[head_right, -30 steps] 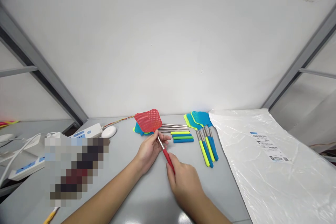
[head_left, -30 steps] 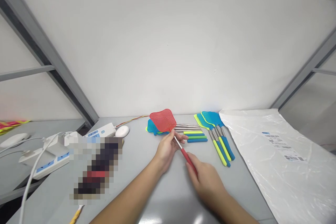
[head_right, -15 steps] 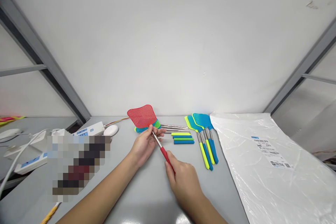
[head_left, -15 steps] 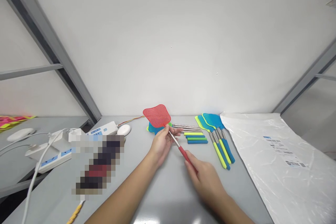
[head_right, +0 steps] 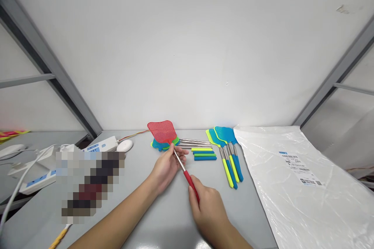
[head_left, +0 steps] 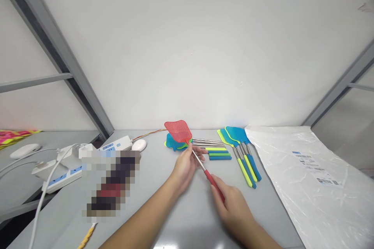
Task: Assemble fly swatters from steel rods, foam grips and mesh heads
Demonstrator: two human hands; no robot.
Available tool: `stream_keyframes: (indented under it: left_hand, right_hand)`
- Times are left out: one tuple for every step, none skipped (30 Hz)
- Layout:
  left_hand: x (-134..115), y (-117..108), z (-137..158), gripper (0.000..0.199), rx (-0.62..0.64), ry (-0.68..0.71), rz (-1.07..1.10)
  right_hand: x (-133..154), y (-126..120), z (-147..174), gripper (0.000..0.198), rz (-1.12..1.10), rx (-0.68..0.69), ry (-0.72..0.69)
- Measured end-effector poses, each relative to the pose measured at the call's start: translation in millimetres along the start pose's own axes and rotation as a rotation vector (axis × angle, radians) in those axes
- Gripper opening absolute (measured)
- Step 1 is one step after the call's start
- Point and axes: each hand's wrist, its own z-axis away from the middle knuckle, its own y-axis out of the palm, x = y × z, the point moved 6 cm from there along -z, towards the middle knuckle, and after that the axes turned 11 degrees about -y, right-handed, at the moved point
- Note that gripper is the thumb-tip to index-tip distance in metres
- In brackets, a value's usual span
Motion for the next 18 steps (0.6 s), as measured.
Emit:
stream_keyframes:
  left_hand:
    - [5.3, 4.4, 2.4, 0.034, 0.023, -0.020, -0.021]
    - [9.4, 8.3, 4.9, 0.035, 0.042, -0.033, -0.040]
    - [12.3, 11.6, 7.4, 0.036, 0.055, -0.038, -0.059]
    - [13.9, 14.5, 9.8, 0.038, 0.066, -0.036, -0.080]
    - [14.6, 17.2, 11.9, 0.039, 0.077, -0.027, -0.104]
    - [14.6, 19.6, 13.9, 0.041, 0.090, -0.015, -0.131]
    - [14.6, 21.9, 15.6, 0.043, 0.107, -0.005, -0.157]
    - [14.7, 24.0, 16.9, 0.044, 0.126, 0.000, -0.180]
    - [15.1, 25.7, 17.8, 0.045, 0.147, -0.001, -0.198]
    - [15.6, 27.0, 18.5, 0.044, 0.165, -0.005, -0.213]
    - [16.1, 27.7, 18.9, 0.043, 0.178, -0.011, -0.227]
    - [16.7, 28.2, 19.2, 0.042, 0.190, -0.017, -0.245]
    - [17.5, 28.7, 19.6, 0.042, 0.202, -0.023, -0.267]
    - [19.0, 29.2, 20.1, 0.042, 0.212, -0.032, -0.294]
    - [21.3, 29.9, 20.7, 0.042, 0.223, -0.047, -0.324]
    - [24.5, 30.9, 21.6, 0.044, 0.235, -0.069, -0.358]
    - [28.4, 32.4, 22.6, 0.045, 0.252, -0.094, -0.390]
    - [32.2, 34.1, 23.8, 0.046, 0.270, -0.115, -0.415]
  right_hand:
    - [-0.7, -0.4, 1.2, 0.035, -0.007, -0.009, 0.017]
    - [-1.3, -0.8, 1.8, 0.033, -0.011, -0.015, 0.037]
    - [-1.7, -1.4, 1.7, 0.031, -0.017, -0.022, 0.057]
    - [-1.9, -2.4, 1.2, 0.029, -0.026, -0.033, 0.073]
    - [-1.9, -3.8, 0.3, 0.029, -0.040, -0.052, 0.089]
    - [-2.0, -5.6, -0.6, 0.028, -0.058, -0.075, 0.101]
    - [-2.2, -7.5, -1.5, 0.029, -0.078, -0.099, 0.112]
    - [-2.7, -9.2, -2.1, 0.029, -0.100, -0.120, 0.122]
    - [-3.3, -10.5, -2.6, 0.029, -0.121, -0.135, 0.129]
    - [-3.8, -11.1, -2.9, 0.029, -0.142, -0.141, 0.131]
    - [-4.3, -11.1, -3.2, 0.028, -0.166, -0.142, 0.130]
    - [-4.6, -10.7, -3.3, 0.028, -0.193, -0.140, 0.125]
    - [-4.9, -9.8, -3.4, 0.027, -0.223, -0.138, 0.119]
    - [-4.9, -8.6, -3.5, 0.027, -0.255, -0.134, 0.110]
    - [-4.7, -7.1, -3.7, 0.026, -0.290, -0.130, 0.102]
    - [-4.8, -5.5, -3.8, 0.026, -0.326, -0.129, 0.099]
    - [-5.2, -3.9, -3.9, 0.027, -0.361, -0.132, 0.105]
    - [-6.0, -2.4, -4.0, 0.027, -0.397, -0.137, 0.120]
